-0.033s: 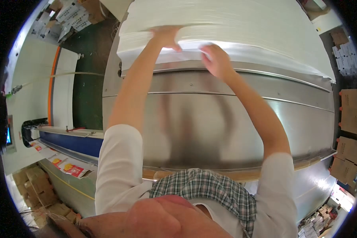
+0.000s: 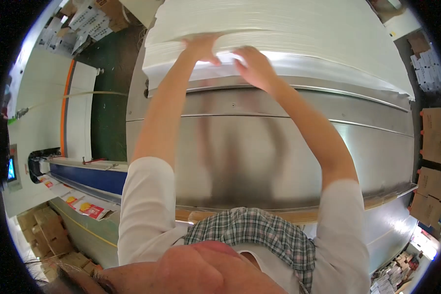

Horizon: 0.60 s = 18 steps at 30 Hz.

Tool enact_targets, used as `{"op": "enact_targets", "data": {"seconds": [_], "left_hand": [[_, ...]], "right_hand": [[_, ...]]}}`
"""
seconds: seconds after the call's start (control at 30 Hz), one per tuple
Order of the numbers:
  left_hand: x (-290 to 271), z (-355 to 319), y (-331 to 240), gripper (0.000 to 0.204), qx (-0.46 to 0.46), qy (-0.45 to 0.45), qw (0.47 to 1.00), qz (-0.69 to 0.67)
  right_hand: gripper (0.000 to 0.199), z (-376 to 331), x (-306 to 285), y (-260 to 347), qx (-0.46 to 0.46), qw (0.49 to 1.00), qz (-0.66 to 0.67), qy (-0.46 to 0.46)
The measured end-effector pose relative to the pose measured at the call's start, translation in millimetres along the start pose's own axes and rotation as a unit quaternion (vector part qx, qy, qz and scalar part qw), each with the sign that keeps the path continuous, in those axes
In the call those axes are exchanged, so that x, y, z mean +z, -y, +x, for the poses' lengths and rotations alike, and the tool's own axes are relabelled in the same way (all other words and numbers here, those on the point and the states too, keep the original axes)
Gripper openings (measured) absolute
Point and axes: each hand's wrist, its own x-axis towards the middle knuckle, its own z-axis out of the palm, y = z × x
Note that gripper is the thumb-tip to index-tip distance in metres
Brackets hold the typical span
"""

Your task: Picking up stacks of paper from a machine and placing them on a workspace for further processing.

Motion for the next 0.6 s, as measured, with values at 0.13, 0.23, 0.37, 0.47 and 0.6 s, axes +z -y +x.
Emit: {"op": "enact_targets", "data": {"seconds": [0.13,0.23,0.37,0.47,0.6], "left_hand": [[-28,0,-55,0.096,-0.046,0.079,0.995,0.045],[-27,4,-60,0.106,-0.103,0.104,0.988,0.050],[-17,19,-41,0.115,-0.145,0.110,0.981,0.065],[-9,18,-32,0.115,-0.214,0.113,0.966,0.089],[-11,16,-46,0.109,-0.286,0.162,0.935,0.135]], "right_hand": [[0.035,60,6,-40,0.014,0.988,-0.033,0.148],[0.043,46,-24,-90,0.130,0.965,-0.147,0.173],[0.060,6,-139,-215,0.250,0.896,-0.195,0.310],[0.063,-51,-233,-301,0.273,0.878,-0.241,0.311],[0.073,-106,-341,-372,0.252,0.862,-0.231,0.373]]}}
